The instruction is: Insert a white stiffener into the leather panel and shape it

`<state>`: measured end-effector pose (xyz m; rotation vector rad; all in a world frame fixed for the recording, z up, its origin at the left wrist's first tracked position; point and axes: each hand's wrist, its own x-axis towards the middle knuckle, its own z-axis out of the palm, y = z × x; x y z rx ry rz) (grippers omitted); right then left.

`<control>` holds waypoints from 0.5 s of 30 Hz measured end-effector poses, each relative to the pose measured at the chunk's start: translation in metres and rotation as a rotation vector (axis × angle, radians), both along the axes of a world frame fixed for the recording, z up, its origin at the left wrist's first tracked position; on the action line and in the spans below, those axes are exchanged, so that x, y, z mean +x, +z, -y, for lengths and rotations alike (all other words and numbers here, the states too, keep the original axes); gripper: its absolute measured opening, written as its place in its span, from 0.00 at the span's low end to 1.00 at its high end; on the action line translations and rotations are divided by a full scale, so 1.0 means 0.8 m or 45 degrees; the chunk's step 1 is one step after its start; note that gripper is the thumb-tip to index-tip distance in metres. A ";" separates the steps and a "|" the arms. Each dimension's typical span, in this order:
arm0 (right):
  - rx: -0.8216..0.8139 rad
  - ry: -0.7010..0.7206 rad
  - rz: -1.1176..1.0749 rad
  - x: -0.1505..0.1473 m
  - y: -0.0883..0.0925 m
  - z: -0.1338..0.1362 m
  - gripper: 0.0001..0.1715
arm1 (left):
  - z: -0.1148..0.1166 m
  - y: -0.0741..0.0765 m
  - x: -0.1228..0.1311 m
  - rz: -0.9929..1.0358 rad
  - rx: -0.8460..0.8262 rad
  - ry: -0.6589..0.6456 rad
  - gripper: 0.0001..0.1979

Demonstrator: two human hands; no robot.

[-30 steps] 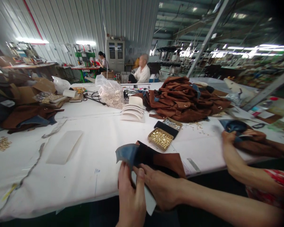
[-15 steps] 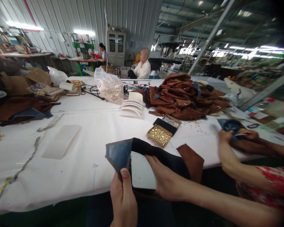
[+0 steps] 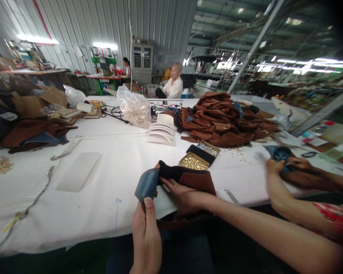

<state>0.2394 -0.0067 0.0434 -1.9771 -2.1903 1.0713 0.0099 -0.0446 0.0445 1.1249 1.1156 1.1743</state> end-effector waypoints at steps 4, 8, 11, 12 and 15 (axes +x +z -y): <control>-0.114 0.115 -0.074 0.012 0.017 -0.017 0.97 | -0.001 -0.006 -0.003 -0.020 0.003 -0.058 0.39; 0.098 0.116 0.070 0.002 0.012 -0.013 0.89 | -0.001 -0.015 -0.002 -0.040 0.017 -0.080 0.39; 0.159 -0.002 0.199 -0.010 0.001 -0.008 0.82 | 0.000 -0.015 -0.005 -0.099 0.067 -0.049 0.39; 0.150 -0.062 0.225 -0.013 -0.003 -0.007 0.79 | 0.000 -0.012 -0.007 -0.128 0.084 -0.025 0.39; 0.151 -0.175 0.253 -0.019 -0.013 -0.007 0.75 | 0.002 -0.002 -0.008 -0.197 0.103 0.036 0.37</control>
